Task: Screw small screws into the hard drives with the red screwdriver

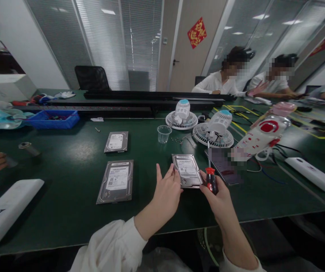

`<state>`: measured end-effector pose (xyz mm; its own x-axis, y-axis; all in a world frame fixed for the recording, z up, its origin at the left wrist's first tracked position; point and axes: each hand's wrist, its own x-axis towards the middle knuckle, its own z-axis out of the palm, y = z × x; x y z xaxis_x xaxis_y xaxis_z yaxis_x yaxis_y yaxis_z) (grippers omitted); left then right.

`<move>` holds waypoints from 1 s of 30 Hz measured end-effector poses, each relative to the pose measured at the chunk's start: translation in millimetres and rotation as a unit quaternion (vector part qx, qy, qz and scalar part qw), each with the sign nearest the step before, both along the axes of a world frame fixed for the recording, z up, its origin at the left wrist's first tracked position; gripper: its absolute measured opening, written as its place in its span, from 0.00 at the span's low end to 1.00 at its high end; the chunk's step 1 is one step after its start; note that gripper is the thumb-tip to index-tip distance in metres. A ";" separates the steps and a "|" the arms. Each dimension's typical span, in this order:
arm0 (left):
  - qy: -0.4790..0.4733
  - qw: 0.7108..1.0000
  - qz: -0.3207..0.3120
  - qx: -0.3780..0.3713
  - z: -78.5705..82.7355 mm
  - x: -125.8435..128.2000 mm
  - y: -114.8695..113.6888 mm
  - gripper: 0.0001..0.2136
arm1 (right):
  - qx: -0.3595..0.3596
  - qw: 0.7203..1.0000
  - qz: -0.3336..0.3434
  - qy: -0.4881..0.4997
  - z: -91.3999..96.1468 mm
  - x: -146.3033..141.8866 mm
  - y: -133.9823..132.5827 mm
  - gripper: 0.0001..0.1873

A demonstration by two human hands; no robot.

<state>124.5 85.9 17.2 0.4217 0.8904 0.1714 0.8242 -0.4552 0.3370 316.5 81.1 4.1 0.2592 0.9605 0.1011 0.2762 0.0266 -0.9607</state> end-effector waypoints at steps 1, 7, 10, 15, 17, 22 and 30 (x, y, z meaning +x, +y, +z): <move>0.003 1.000 -0.001 -0.001 -0.2 1.2 1.3 0.24 | 0.000 1.000 -0.003 -0.004 -1.1 0.6 0.3 0.20; 0.020 1.000 0.002 -0.004 5.1 2.4 -3.4 0.31 | 0.011 0.999 -0.027 -0.032 -5.5 1.9 2.3 0.20; 0.049 0.997 0.044 0.027 11.4 -15.4 -17.0 0.39 | 0.043 0.995 -0.070 -0.062 -1.5 3.4 2.6 0.23; 0.082 0.978 0.171 0.083 4.2 -106.8 -47.6 0.50 | 0.045 0.993 -0.057 -0.091 14.1 -0.6 -5.6 0.15; 0.078 0.968 0.229 0.071 -6.1 -151.5 -58.6 0.54 | 0.029 0.996 -0.021 -0.083 19.0 -9.5 -10.7 0.15; 0.027 0.976 0.214 -0.012 -29.1 -213.1 -71.1 0.54 | -0.062 0.985 0.142 0.081 15.7 -59.3 -23.3 0.24; -0.129 0.969 0.212 0.006 -36.7 -210.4 -62.9 0.44 | -0.139 0.938 0.246 0.202 -3.6 -146.8 -29.9 0.20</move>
<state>-85.9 22.9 -19.5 -0.0401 0.9714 0.2340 0.8273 -0.0990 0.5529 169.7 51.2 0.5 -0.2584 0.9487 -0.1820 -0.0911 -0.2115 -0.9731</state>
